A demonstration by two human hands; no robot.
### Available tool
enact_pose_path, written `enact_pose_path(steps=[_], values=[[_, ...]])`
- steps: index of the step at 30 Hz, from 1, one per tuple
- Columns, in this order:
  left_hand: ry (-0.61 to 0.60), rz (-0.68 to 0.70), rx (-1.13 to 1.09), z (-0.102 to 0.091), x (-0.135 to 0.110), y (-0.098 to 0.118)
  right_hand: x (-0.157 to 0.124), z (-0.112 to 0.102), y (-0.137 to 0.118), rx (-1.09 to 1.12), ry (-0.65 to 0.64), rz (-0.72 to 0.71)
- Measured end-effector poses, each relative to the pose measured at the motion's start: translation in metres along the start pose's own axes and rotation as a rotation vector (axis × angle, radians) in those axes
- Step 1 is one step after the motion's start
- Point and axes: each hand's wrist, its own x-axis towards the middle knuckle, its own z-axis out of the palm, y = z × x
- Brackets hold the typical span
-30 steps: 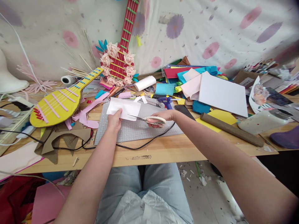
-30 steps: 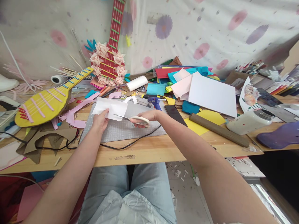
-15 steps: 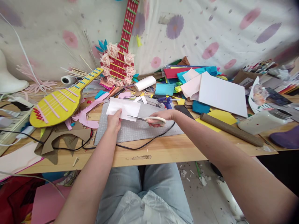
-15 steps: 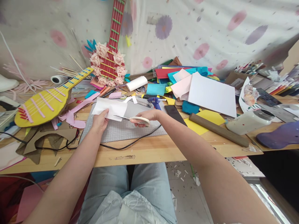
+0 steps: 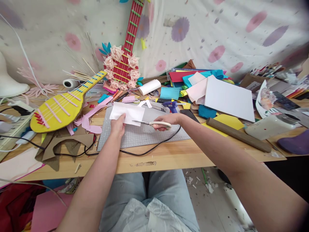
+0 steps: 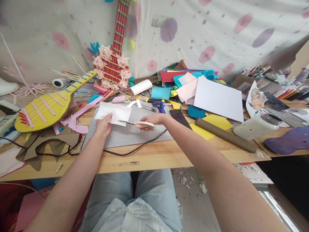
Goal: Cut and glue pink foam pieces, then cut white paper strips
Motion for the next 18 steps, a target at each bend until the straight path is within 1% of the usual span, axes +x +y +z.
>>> enact_pose_path(steps=[5,10,18], values=[[-0.012,0.012,-0.014,-0.001,0.002,-0.001,-0.001,-0.001,0.000,-0.006,-0.022,-0.042],[-0.011,0.003,-0.033,0.000,0.001,-0.002,0.001,0.000,-0.003,-0.048,-0.033,-0.048],[-0.002,0.005,-0.031,0.001,-0.001,-0.003,0.009,0.003,-0.008,0.001,-0.045,-0.063]])
